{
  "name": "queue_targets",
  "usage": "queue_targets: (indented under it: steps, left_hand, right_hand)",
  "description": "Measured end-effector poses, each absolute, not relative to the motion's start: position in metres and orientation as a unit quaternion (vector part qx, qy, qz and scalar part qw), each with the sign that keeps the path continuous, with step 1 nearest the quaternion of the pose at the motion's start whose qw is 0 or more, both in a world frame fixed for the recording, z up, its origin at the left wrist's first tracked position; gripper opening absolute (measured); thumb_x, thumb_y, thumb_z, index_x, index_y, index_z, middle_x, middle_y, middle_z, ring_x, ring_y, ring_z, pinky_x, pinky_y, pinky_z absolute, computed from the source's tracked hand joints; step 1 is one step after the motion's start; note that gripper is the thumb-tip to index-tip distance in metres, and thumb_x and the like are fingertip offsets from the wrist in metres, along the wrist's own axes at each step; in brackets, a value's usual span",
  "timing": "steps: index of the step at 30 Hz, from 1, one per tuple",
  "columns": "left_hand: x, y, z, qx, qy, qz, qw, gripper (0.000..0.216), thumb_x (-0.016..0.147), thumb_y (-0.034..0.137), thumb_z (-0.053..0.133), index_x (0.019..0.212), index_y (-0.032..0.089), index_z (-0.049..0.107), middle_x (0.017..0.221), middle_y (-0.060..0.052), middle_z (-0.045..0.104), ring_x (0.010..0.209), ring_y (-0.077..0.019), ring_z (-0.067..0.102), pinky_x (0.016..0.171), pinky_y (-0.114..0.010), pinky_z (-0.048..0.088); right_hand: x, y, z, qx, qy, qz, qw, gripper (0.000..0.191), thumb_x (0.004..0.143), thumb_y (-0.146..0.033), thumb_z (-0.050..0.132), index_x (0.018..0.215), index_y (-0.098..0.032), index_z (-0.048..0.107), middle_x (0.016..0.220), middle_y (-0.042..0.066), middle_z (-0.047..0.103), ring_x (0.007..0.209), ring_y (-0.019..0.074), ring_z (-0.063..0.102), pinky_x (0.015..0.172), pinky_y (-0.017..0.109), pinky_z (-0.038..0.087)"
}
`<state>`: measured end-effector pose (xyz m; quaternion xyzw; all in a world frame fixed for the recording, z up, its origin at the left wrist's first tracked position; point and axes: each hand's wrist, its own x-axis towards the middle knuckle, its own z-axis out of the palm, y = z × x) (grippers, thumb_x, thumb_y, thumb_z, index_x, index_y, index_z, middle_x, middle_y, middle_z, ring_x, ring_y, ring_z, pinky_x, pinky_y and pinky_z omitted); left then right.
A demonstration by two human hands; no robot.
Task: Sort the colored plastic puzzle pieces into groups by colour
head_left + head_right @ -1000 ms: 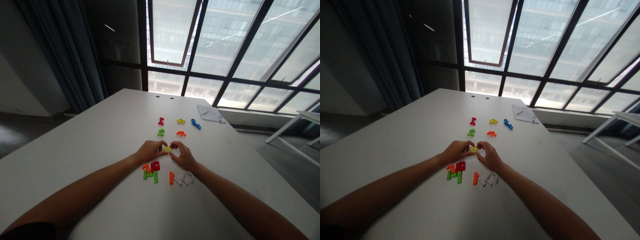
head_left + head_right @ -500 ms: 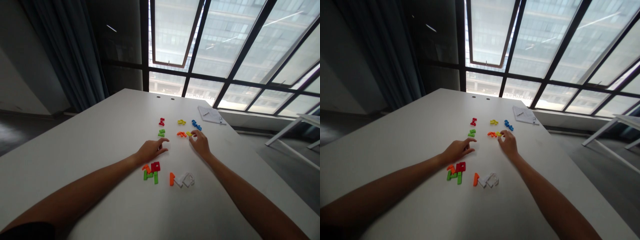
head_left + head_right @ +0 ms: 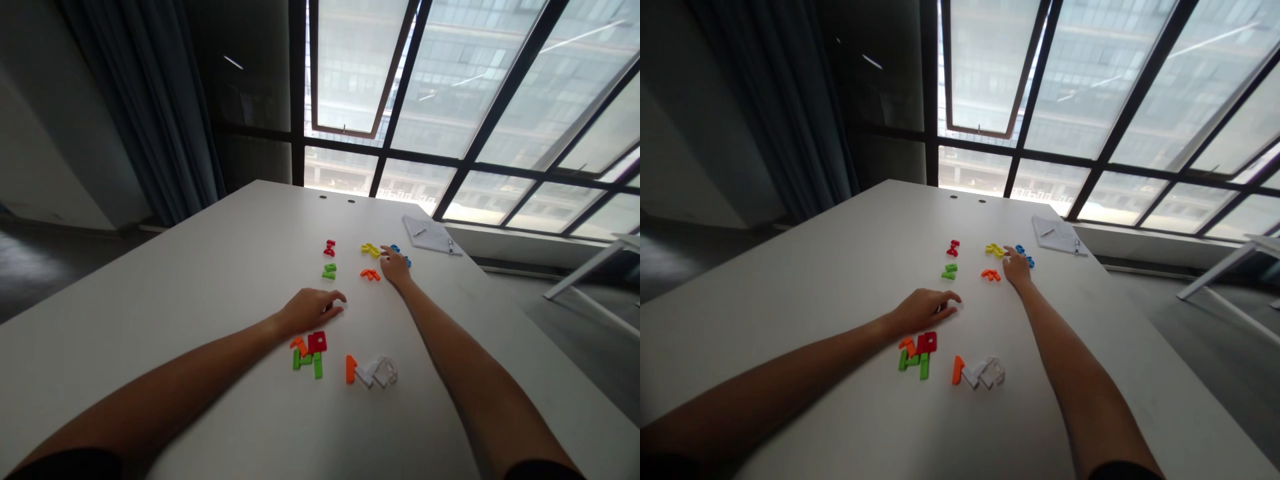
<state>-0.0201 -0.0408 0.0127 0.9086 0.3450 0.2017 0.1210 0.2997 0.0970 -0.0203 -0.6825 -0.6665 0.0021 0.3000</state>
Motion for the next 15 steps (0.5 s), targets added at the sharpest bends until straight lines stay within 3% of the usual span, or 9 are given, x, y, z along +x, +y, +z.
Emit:
queue_targets:
  steps: [4,9,12,15]
  left_hand:
    - [-0.021,-0.04,0.013,0.915,0.327,0.201,0.125,0.025,0.103,0.038,0.052,0.119,0.028,0.068,0.085,0.002,0.075,0.072,-0.0137,0.068,0.068,-0.024,0.044]
    - [-0.023,-0.037,0.008,0.915,0.302,0.228,0.14,0.024,0.105,0.032,0.049,0.117,0.025,0.068,0.084,0.0,0.075,0.071,-0.0133,0.068,0.069,-0.023,0.046]
    - [-0.025,-0.038,0.005,0.895,0.303,0.272,0.181,0.028,0.107,0.032,0.043,0.119,0.023,0.067,0.08,0.001,0.072,0.062,-0.0101,0.064,0.067,-0.021,0.048]
    - [-0.026,-0.039,0.005,0.883,0.317,0.283,0.198,0.031,0.108,0.033,0.04,0.121,0.022,0.066,0.078,0.002,0.07,0.054,-0.0083,0.06,0.062,-0.02,0.047]
  right_hand:
    - [0.298,0.087,-0.021,-0.652,-0.644,0.032,0.399,0.044,0.085,-0.009,0.049,0.126,-0.016,0.065,0.107,0.008,0.078,0.091,0.0191,0.07,0.093,0.033,0.049]
    - [0.292,0.032,-0.019,-0.585,-0.671,0.071,0.45,0.024,0.082,-0.016,0.052,0.094,-0.016,0.072,0.09,0.009,0.077,0.08,0.0209,0.069,0.083,0.035,0.051]
    - [0.279,-0.015,-0.007,-0.487,-0.748,0.22,0.393,0.018,0.082,-0.021,0.057,0.089,-0.018,0.074,0.087,0.006,0.076,0.077,0.0196,0.067,0.076,0.032,0.051]
    - [0.258,-0.055,0.016,-0.357,-0.812,0.396,0.236,0.02,0.089,-0.028,0.062,0.097,-0.019,0.078,0.092,0.006,0.077,0.083,0.0192,0.068,0.077,0.03,0.052]
